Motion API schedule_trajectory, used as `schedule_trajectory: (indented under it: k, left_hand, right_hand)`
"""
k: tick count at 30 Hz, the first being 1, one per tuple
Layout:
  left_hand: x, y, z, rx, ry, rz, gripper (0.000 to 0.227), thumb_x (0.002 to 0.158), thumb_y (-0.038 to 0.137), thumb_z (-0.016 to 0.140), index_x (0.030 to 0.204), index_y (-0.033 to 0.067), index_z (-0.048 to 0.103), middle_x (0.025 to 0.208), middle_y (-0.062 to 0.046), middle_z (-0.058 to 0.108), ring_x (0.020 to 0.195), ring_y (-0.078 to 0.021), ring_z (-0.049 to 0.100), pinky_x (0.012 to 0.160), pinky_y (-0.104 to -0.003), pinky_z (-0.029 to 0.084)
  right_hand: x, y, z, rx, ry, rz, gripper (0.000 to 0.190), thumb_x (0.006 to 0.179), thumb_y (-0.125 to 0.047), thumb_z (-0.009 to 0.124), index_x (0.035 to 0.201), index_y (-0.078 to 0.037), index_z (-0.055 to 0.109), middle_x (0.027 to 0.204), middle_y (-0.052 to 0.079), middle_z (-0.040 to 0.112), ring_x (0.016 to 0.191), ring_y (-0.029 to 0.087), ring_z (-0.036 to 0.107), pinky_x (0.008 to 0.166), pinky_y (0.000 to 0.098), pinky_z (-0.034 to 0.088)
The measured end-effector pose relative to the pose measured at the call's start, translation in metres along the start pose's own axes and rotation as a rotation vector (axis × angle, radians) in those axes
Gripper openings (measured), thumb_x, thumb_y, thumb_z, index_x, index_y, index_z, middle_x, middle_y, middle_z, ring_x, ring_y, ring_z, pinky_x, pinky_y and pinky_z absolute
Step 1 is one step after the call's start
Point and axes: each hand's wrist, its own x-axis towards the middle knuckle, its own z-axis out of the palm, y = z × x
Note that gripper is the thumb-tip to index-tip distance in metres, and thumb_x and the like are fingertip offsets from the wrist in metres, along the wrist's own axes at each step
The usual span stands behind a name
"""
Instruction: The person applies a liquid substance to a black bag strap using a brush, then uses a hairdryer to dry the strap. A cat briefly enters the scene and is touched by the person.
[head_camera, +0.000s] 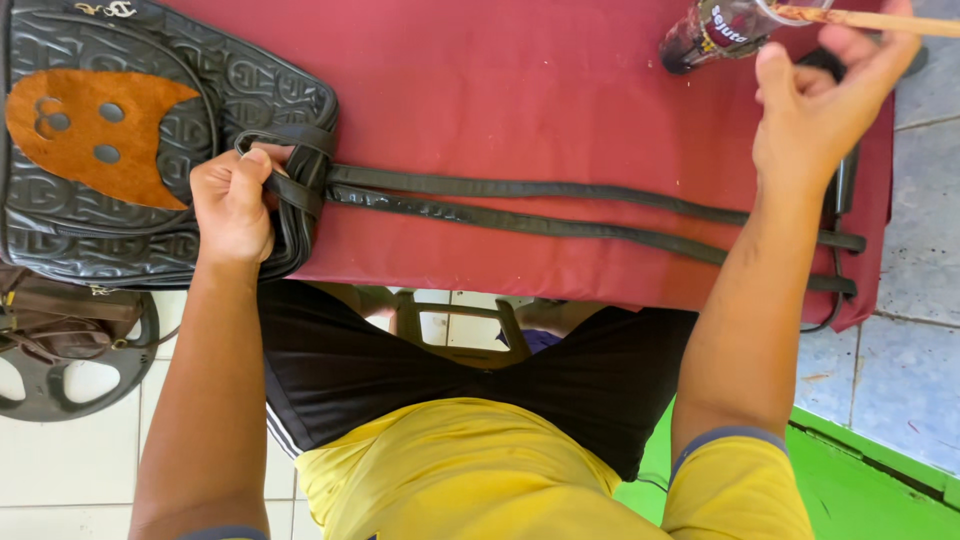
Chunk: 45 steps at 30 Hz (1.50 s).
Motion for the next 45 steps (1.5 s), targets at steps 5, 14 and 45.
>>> schedule_trajectory:
  k: [5, 14, 45]
  left_hand:
    - [-0.003, -0.002, -0.003, -0.006, -0.039, 0.048, 0.042, 0.103, 0.021, 0.055, 0.064, 0.0075, 0.052, 0.081, -0.012, 0.063, 0.096, -0.0228, 0.073, 0.078, -0.031, 0.050]
    - [-0.007, -0.001, -0.007, 0.047, -0.062, 0.061, 0.042, 0.107, 0.030, 0.057, 0.074, 0.0031, 0.060, 0.090, -0.017, 0.067, 0.097, -0.0235, 0.071, 0.076, -0.030, 0.046]
    - [-0.012, 0.025, -0.003, 0.133, -0.157, 0.119, 0.044, 0.112, 0.023, 0.050, 0.084, -0.0061, 0.066, 0.104, -0.022, 0.072, 0.080, -0.0207, 0.059, 0.068, -0.031, 0.040]
  right_hand:
    - [-0.066, -0.086, 0.030, 0.136, 0.060, 0.253, 0.053, 0.104, 0.007, 0.071, 0.132, -0.016, 0.032, 0.105, 0.008, 0.048, 0.063, 0.013, 0.051, 0.062, 0.0270, 0.054]
    - [-0.140, -0.115, 0.109, -0.172, -0.737, 0.379, 0.009, 0.089, -0.015, 0.073, 0.083, -0.014, 0.067, 0.069, -0.006, 0.067, 0.059, 0.004, 0.057, 0.062, 0.0217, 0.050]
    - [-0.136, -0.121, 0.129, -0.441, -0.719, 0.514, 0.035, 0.084, -0.018, 0.083, 0.063, -0.016, 0.056, 0.053, -0.008, 0.053, 0.052, 0.002, 0.043, 0.051, 0.0225, 0.037]
